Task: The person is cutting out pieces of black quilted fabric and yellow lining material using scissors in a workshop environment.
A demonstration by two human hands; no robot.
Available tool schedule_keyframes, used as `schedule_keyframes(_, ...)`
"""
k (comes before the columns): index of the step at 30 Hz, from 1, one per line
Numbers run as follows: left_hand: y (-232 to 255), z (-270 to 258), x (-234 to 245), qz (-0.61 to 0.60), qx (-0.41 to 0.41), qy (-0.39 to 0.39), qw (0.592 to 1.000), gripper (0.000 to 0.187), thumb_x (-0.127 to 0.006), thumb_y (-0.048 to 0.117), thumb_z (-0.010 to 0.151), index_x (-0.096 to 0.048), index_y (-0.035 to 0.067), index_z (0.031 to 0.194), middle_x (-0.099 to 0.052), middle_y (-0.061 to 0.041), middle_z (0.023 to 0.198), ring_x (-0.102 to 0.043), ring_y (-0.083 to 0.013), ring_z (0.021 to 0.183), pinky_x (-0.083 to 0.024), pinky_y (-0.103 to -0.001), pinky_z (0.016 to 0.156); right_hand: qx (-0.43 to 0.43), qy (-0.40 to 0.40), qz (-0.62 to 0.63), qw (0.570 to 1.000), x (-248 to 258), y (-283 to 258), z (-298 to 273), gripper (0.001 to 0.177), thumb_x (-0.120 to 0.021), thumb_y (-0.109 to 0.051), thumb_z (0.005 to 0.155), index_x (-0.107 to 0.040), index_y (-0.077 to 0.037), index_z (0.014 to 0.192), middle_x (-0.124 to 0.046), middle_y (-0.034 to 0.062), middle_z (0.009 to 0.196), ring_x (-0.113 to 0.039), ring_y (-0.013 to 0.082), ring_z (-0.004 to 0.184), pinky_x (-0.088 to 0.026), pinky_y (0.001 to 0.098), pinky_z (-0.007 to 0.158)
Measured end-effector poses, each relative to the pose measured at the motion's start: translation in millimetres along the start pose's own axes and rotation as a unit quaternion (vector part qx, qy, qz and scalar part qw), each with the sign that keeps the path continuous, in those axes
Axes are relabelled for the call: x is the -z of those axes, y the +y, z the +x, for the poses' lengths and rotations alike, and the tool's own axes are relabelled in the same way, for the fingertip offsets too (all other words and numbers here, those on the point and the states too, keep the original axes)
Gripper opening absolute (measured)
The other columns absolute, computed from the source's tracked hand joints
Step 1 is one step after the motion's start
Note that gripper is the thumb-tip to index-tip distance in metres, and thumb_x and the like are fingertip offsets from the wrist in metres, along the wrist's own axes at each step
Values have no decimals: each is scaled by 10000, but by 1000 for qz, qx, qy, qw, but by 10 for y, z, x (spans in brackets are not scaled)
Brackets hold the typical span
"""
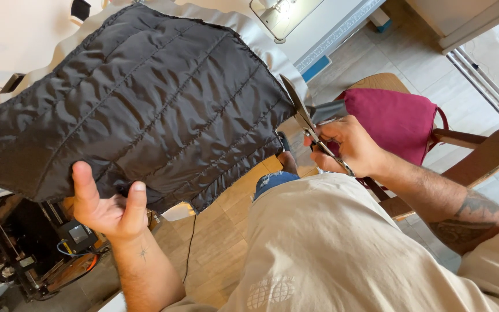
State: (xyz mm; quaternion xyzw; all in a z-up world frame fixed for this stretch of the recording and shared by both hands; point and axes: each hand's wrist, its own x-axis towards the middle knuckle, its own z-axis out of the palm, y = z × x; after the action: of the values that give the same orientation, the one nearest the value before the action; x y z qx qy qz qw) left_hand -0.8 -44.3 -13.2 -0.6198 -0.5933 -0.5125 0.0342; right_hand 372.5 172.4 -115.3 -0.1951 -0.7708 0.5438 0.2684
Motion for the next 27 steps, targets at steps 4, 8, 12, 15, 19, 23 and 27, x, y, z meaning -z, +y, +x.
schedule_keyframes(4, 45, 37, 49, 30, -6, -4, 1000, 797, -688, 81, 877, -415, 240, 1610, -322, -171, 1667, -331, -301, 1565, -220, -585, 1382, 14, 8, -17, 1000, -40, -12, -34, 136, -682, -149, 815, -712, -33, 880, -522, 39, 565, -417, 184, 472, -361, 305, 462)
schedule_keyframes(8, 35, 24, 109, 49, -9, -2, 999, 793, -701, 99, 879, -411, 195, 1611, -400, -194, 1617, -411, -308, 1505, -299, -540, 1343, 17, 14, -27, 999, -73, -23, -80, 223, -684, -112, 812, -547, -16, 664, -739, 54, 772, -384, 160, 488, -340, 300, 424)
schedule_keyframes(12, -6, -143, 94, -23, 38, 17, 999, 828, -667, -18, 883, -376, 165, 1636, -412, -176, 1617, -426, -281, 1486, -312, -497, 1355, 38, 13, -37, 998, -70, -52, -72, 147, -706, -142, 820, -705, 4, 838, -588, 54, 640, -472, 193, 480, -395, 291, 449)
schedule_keyframes(15, 9, -155, 47, -40, 33, 19, 998, 841, -655, -41, 878, -387, 197, 1638, -430, -171, 1602, -437, -291, 1475, -315, -500, 1354, 44, 6, -34, 998, -68, -110, -43, 187, -716, -133, 823, -637, 12, 735, -681, 71, 707, -485, 205, 483, -392, 305, 430)
schedule_keyframes(19, -161, -253, 72, -72, 46, 22, 996, 842, -638, -39, 857, -396, 186, 1631, -432, -184, 1600, -441, -286, 1471, -319, -490, 1353, 31, -6, -41, 999, -80, -148, 21, 163, -721, -144, 797, -676, 12, 781, -759, 78, 795, -600, 197, 507, -467, 293, 446)
schedule_keyframes(23, -418, -328, 128, -181, -78, -28, 980, 1001, -643, -179, 666, -221, -124, 1572, -289, -399, 1584, -302, -418, 1490, -249, -584, 1254, 99, 38, 52, 993, -85, -288, 162, 239, -767, -139, 780, -614, -20, 640, -502, 101, 480, -509, 272, 400, -428, 323, 459)
schedule_keyframes(27, -429, -400, 121, -177, -79, -19, 981, 1006, -670, -157, 652, -229, -144, 1557, -285, -409, 1581, -290, -414, 1499, -227, -557, 1263, 95, 41, 48, 993, -86, -219, 113, 279, -766, -137, 778, -579, -31, 600, -458, 84, 465, -464, 265, 392, -407, 315, 450)
